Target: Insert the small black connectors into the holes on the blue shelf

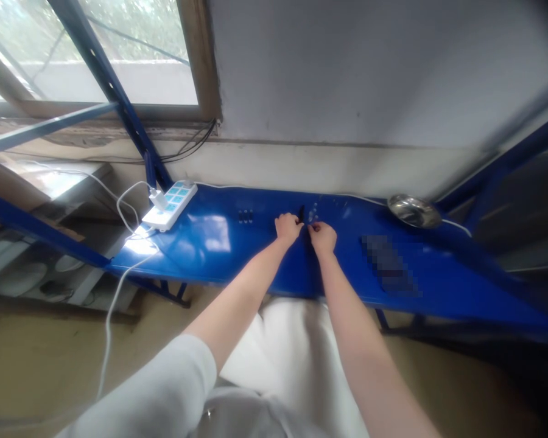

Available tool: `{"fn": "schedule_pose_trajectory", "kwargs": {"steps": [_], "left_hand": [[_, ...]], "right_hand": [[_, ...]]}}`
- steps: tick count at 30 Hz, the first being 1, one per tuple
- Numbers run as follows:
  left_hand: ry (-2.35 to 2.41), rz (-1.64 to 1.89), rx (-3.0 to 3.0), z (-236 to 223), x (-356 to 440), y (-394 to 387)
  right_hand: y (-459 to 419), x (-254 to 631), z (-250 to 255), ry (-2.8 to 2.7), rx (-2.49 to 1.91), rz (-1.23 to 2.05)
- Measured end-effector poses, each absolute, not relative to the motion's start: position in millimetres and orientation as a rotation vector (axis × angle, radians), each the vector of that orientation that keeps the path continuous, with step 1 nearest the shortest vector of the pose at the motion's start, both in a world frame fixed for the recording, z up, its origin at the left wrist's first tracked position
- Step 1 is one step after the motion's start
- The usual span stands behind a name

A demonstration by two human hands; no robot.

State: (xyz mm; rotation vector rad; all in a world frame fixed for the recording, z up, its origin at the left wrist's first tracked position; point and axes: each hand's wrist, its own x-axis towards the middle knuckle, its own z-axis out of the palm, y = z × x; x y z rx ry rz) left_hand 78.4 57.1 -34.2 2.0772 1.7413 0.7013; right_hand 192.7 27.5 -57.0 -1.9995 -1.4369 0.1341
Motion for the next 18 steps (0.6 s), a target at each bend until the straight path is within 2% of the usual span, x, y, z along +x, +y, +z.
{"fn": "schedule_pose_trajectory", "kwargs": {"steps": [12, 18], "left_hand": [[1.543, 0.785, 2.329, -27, 40, 37], [1.704, 0.585, 2.377, -21, -18, 10]], "right_hand": [[27, 192, -57, -1.413, -1.994, 0.177], [19, 186, -51, -1.246, -1.87, 0.174]]}}
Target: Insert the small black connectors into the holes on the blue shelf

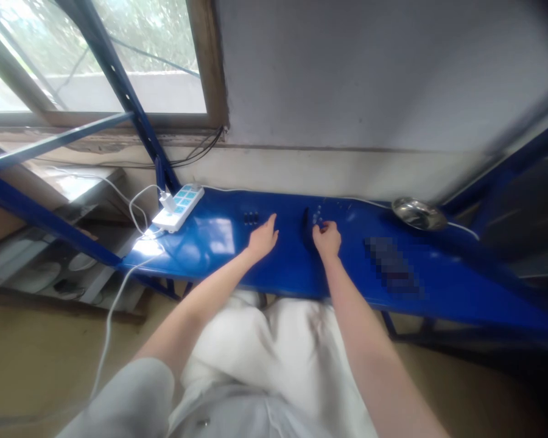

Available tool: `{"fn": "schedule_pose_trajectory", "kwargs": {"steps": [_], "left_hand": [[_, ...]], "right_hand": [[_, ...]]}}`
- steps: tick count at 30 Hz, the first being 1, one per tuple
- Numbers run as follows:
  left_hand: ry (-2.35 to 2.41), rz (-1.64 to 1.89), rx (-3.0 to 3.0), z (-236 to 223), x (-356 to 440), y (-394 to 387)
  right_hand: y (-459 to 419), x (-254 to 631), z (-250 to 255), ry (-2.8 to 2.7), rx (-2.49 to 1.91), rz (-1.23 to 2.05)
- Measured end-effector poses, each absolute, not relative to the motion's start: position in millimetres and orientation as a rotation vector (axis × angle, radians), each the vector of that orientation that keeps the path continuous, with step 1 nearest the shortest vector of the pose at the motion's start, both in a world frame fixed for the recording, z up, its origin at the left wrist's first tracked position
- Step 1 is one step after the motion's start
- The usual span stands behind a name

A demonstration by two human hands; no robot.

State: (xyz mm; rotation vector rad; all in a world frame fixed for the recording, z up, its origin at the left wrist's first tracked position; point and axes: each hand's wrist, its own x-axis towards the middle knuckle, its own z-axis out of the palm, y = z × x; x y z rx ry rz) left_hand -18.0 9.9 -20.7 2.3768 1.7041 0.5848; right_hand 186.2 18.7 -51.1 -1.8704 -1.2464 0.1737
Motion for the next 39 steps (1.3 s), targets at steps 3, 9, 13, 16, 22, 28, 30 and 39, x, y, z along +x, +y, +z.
{"fn": "schedule_pose_trajectory", "kwargs": {"steps": [3, 9, 13, 16, 22, 28, 30, 39], "left_hand": [[1.849, 0.469, 2.312, -17, -39, 5], [1.936, 0.494, 2.183, -15, -46, 9], [1.964, 0.523, 2.084, -11, -40, 16], [1.967, 0.525, 2.034, -8, -39, 20], [1.974, 0.537, 2.059, -8, -38, 22], [1.98, 0.556, 2.072, -10, -37, 25], [1.894, 0.626, 2.058, -11, -37, 26], [1.14, 1.162, 1.401, -18, -25, 1]], "right_hand": [[10, 179, -43, -1.148, -1.769, 0.152], [-8, 138, -27, -1.231, -1.532, 0.077], [-15, 108, -26, -1.372, -1.447, 0.096], [-17, 99, -31, -1.437, -1.416, 0.119], [-19, 101, -33, -1.47, -1.418, 0.202], [-19, 101, -33, -1.492, -1.427, 0.225], [-18, 101, -35, -1.501, -1.433, 0.226], [-9, 100, -42, -1.724, -1.541, -0.011]]}}
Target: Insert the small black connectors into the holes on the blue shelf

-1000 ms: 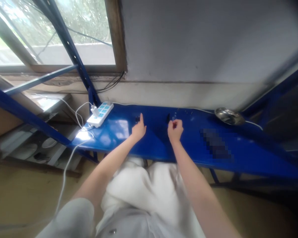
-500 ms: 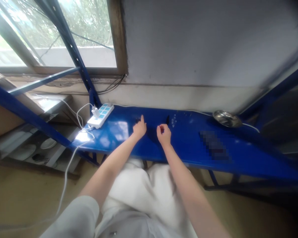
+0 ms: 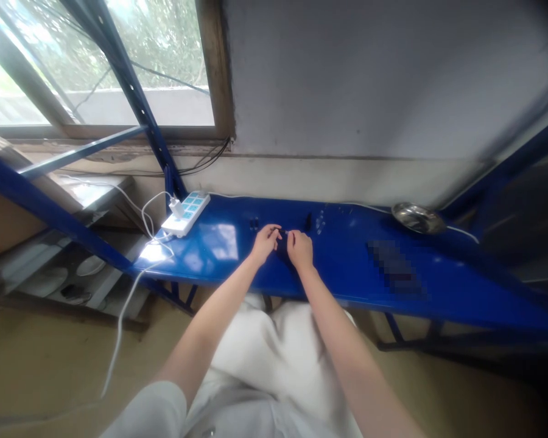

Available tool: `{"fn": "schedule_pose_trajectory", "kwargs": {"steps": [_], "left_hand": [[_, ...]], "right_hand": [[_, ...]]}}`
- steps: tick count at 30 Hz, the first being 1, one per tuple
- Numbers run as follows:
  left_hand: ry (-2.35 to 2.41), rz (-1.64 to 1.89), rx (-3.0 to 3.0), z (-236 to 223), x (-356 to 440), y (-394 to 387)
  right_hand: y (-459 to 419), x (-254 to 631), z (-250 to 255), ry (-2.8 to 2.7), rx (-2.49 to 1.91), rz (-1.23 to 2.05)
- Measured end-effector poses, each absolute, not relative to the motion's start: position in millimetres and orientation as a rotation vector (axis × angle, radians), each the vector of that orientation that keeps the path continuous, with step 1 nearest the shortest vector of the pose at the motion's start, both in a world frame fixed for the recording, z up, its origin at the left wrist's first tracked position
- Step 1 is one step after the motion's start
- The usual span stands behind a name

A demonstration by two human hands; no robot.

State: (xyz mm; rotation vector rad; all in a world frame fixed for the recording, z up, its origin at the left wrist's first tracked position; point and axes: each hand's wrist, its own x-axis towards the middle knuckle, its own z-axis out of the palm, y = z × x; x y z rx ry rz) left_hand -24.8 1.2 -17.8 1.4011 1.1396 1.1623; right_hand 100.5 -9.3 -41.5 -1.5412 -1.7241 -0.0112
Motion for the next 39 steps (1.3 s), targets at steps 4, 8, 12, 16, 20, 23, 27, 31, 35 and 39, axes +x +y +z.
{"fn": "schedule_pose_trajectory", "kwargs": {"steps": [4, 8, 12, 16, 20, 23, 27, 31, 35, 39], "left_hand": [[1.019, 1.182, 1.231, -22, -27, -16], [0.949, 1.195, 1.23, -28, -31, -21], [1.007, 1.178, 1.258, -31, -29, -20], [1.073, 1.178, 1.271, -33, -28, -19], [1.068, 1.21, 1.254, -33, -29, -20], [1.062, 1.231, 1.21, -32, -29, -20], [1.08, 1.252, 1.174, -31, -29, -21], [1.105, 1.288, 1.113, -31, -29, -20], [1.099, 1.337, 1.054, -34, -30, -18], [1.075, 1.368, 1.03, -36, -31, -17]], "right_hand": [[-10, 99, -41, -1.844, -1.546, -0.059], [-12, 99, -42, -1.896, -1.475, -0.035], [-11, 99, -45, -1.872, -1.458, -0.013], [-11, 98, -46, -1.885, -1.463, -0.052], [-12, 98, -45, -1.889, -1.468, -0.049], [-13, 98, -44, -1.887, -1.469, -0.025], [-13, 98, -45, -1.886, -1.466, 0.015], [-13, 98, -45, -1.866, -1.442, 0.074], [-13, 97, -45, -1.869, -1.413, 0.151], [-10, 97, -47, -1.928, -1.324, 0.148]]}}
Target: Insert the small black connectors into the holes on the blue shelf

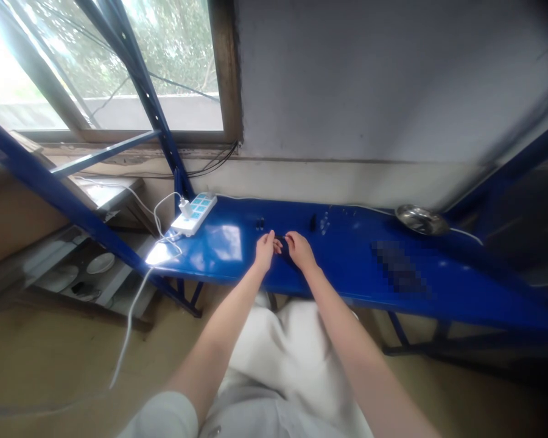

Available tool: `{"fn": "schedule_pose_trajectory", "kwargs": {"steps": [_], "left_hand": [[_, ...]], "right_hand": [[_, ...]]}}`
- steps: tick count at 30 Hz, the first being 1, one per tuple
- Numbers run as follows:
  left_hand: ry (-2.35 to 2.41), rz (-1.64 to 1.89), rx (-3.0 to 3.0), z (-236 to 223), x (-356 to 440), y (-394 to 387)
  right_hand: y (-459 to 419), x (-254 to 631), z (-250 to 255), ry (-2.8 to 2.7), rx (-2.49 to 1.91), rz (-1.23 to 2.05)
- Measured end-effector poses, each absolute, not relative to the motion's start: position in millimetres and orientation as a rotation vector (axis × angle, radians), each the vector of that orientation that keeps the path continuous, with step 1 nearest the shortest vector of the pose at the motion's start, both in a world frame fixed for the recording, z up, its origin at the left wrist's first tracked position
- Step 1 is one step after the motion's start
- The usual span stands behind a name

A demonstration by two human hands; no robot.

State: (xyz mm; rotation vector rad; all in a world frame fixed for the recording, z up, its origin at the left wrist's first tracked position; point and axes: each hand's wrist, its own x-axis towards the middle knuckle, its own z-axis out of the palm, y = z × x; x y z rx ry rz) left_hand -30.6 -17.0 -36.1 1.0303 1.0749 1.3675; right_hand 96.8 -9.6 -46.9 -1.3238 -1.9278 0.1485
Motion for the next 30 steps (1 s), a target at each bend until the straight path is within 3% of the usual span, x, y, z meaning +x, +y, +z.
{"fn": "schedule_pose_trajectory", "kwargs": {"steps": [19, 30], "left_hand": [[1.196, 1.378, 1.345, -43.7, -29.5, -19.6], [1.235, 1.47, 1.201, -46.3, -29.0, -14.9]], "right_hand": [[-6.7, 98.3, -51.5, -2.094, -1.282, -0.011], [-6.8, 98.4, -51.2, -1.918, -1.432, -0.072]]}}
